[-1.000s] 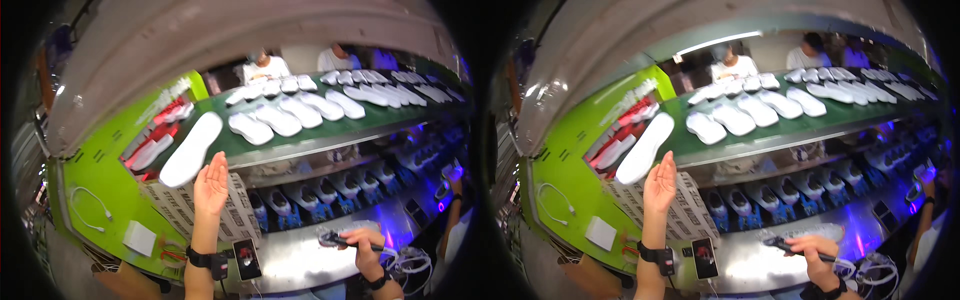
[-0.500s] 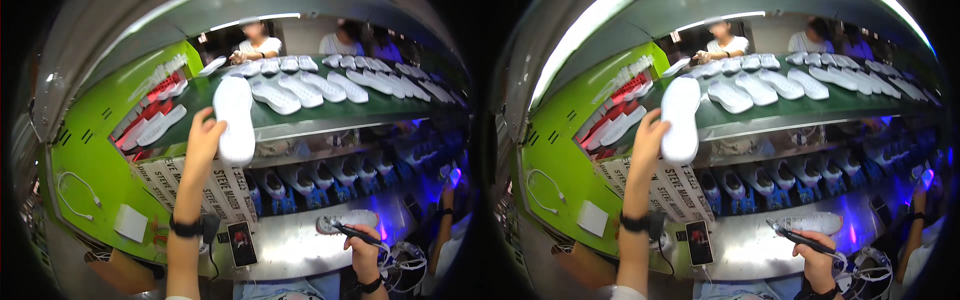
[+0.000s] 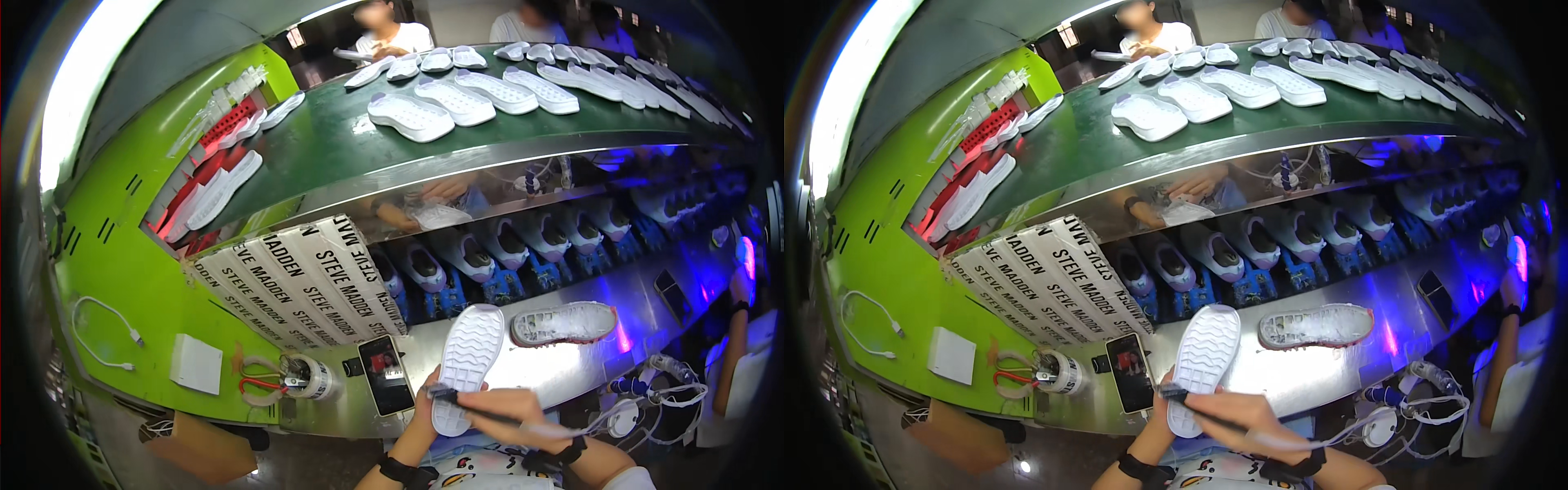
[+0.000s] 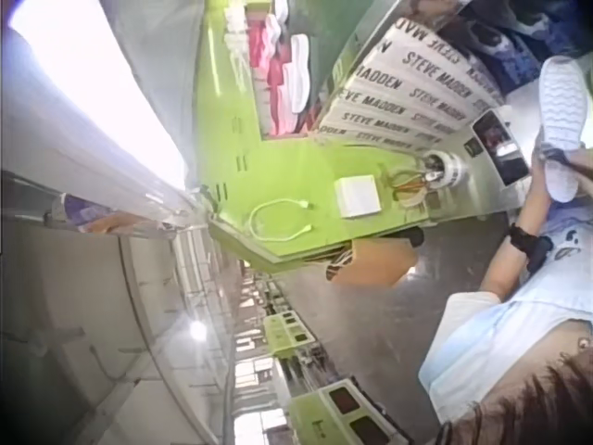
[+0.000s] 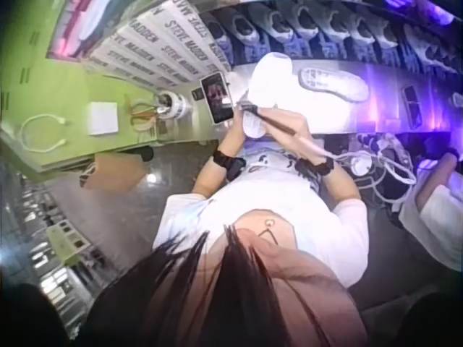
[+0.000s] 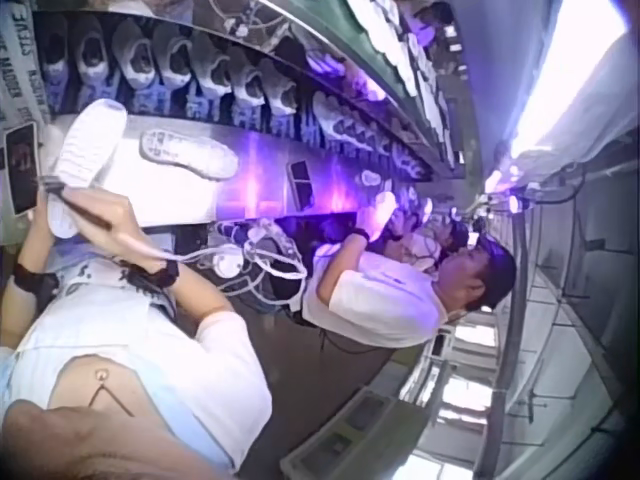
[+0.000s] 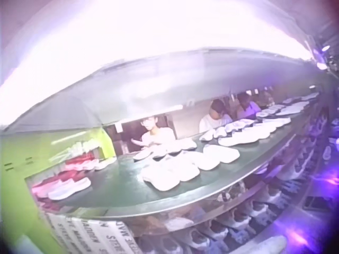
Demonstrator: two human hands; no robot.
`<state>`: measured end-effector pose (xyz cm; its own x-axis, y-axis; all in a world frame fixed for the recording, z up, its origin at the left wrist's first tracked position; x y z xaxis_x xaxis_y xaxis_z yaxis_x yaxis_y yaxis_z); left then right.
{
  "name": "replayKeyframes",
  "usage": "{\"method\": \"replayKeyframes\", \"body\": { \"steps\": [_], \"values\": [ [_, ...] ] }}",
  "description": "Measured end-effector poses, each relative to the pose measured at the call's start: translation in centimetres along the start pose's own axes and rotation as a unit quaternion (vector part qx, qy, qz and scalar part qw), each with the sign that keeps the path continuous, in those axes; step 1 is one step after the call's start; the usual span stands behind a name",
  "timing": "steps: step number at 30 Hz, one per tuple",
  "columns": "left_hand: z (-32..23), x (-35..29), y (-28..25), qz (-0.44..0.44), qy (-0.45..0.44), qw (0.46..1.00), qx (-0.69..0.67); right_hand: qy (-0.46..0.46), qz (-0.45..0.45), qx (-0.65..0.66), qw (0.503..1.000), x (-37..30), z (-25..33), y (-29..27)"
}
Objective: The person scrubs the soles of white shoes with a brush, repeatedly picking up shoes from a green conveyor belt, cleaning them, and placing them back. The process is continuous and repetitive, focusing on the shoe soles.
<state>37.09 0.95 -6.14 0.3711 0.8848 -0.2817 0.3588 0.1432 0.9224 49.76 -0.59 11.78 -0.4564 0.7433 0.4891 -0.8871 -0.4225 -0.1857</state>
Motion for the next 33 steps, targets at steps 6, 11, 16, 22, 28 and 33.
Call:
{"method": "replayKeyframes", "body": {
  "steps": [6,11,16,22,28,33],
  "values": [
    [-0.9,1.0,5.3,0.156,-0.021,0.985,-0.072,0.059,0.066,0.009,0.996,-1.2,-0.4,1.7],
    [-2.5,1.8,6.3,0.148,-0.019,0.989,-0.003,0.053,0.096,0.011,0.994,0.0,-0.6,-0.1],
    [-2.9,2.7,10.2,0.098,-0.152,0.93,0.321,0.096,0.147,0.04,0.984,0.5,0.3,-1.0],
    [-0.3,4.3,8.2,0.142,-0.378,0.786,0.469,-0.038,0.246,-0.132,0.96,0.6,2.3,-1.8],
    [-1.0,3.3,9.4,0.193,-0.421,0.886,0.034,0.072,0.113,0.074,0.988,0.6,1.3,-7.7],
    [0.8,0.7,10.4,0.114,0.013,0.989,0.093,0.29,0.022,0.069,0.954,0.2,-0.1,-4.9]
  ]
}}
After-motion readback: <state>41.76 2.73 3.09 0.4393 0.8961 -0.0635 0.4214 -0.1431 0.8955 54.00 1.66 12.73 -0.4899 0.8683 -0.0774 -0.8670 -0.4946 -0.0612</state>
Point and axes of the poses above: each hand's wrist, its own x-axis towards the middle knuckle, its own y-axis out of the palm, z = x × y, the point moved 7 cm from there along x, towards the middle knuckle, and after that the axes turned 5 degrees about x, right-handed, at the moved point
